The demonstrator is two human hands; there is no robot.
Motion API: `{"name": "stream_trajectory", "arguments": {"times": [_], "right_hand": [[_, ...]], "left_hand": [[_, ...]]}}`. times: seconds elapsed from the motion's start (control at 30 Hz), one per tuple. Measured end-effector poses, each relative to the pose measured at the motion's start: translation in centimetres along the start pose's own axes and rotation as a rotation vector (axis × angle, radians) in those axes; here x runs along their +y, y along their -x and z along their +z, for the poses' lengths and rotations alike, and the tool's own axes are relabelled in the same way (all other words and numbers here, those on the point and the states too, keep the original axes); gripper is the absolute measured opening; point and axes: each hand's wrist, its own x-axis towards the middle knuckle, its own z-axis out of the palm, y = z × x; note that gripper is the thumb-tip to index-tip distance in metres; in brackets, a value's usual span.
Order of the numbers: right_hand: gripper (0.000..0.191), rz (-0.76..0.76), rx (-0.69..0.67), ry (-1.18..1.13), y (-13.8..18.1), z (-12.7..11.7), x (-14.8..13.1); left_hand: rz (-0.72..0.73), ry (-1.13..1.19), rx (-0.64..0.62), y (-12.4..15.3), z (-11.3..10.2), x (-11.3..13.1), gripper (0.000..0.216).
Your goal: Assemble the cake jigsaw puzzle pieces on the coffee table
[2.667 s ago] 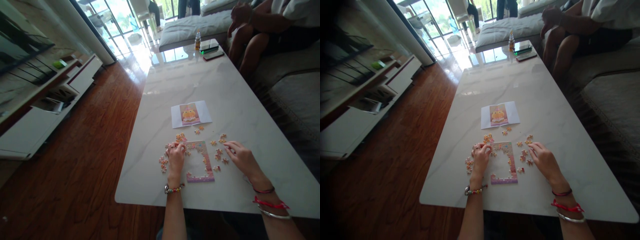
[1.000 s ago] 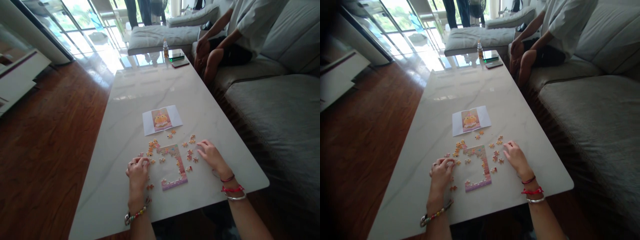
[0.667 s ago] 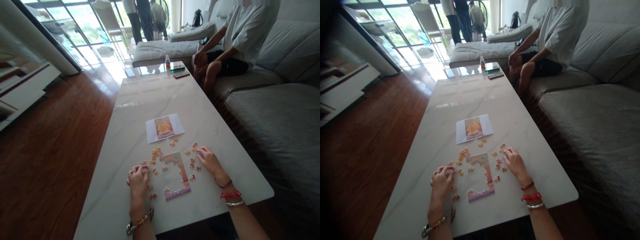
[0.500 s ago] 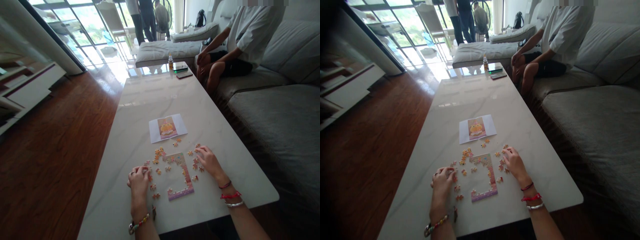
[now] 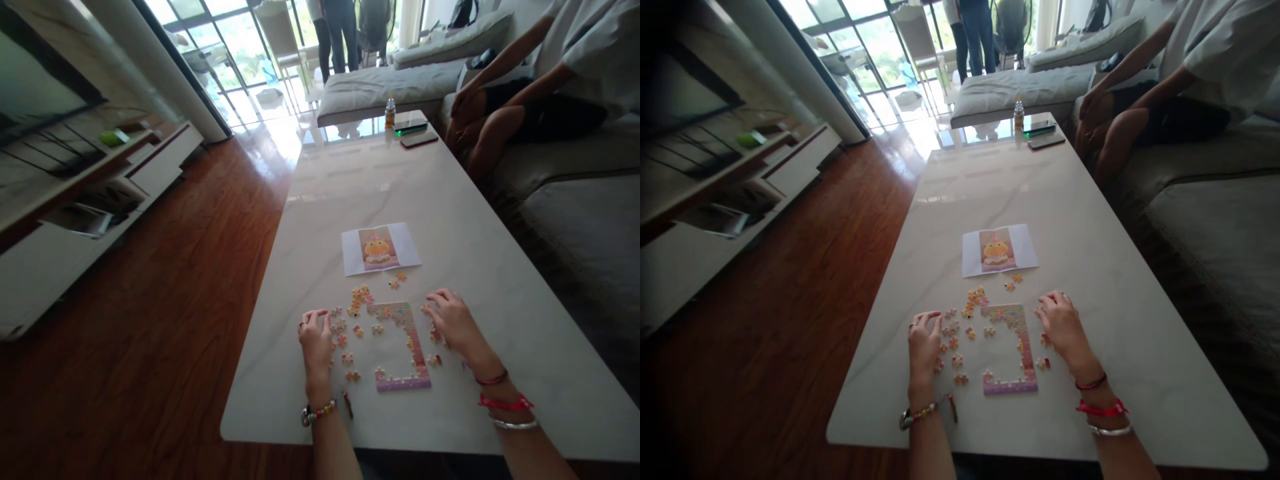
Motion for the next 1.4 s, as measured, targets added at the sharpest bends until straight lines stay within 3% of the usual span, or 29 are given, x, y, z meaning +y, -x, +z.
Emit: {"name": "stream_trajectory", "arguments": {"times": [0.1,0.23,0.5,0.6,0.83,0.93,1.0,1.17,1.3,1.4], "right_hand": [[0.019,-0.065,-0.016,-0.059,-1.9,-0.2,-2.1],[0.019,-0.157,-0.148,-0.134,-4.7,0.7,-5.3],[0.019,-0.330,-0.362,-0.225,-6.1,5.2,-11.2],[0.018,-0.394,-0.432,-0.148,-6.6,6.8,-13.6],[0.006,-0.411,-0.525,-0.047,-7.8,8.1,-14.5],[0.007,-0.332,-0.517,-0.251,-7.5,7.6,-14.0],[0.010,-0.192,-0.484,-0.481,-7.0,6.9,-13.6],[0.019,0.219,-0.377,-0.992,-4.2,4.9,-12.9],[0.020,0.309,-0.358,-0.970,-1.6,3.4,-11.4],[0.021,0.379,-0.200,-0.831,-0.8,1.8,-8.8]], "left_hand": [[-0.005,0.031,0.050,-0.2,0.0,-0.3,0.020],[-0.054,0.037,0.051,-0.4,-0.3,-0.7,0.019],[-0.132,0.052,0.073,-0.9,-1.0,-1.9,0.019],[-0.154,0.063,0.064,-0.9,-1.0,-2.2,0.019],[-0.184,0.104,0.053,-1.2,-1.6,-2.9,0.018],[-0.140,0.163,-0.001,-1.1,-1.8,-2.6,0.018],[-0.102,0.247,-0.073,-1.0,-1.7,-1.9,0.020],[0.018,0.566,-0.386,-0.4,-0.3,1.2,0.025],[0.050,0.639,-0.514,0.3,1.2,2.9,0.021],[0.028,0.587,-0.557,0.8,1.8,3.2,0.021]]}}
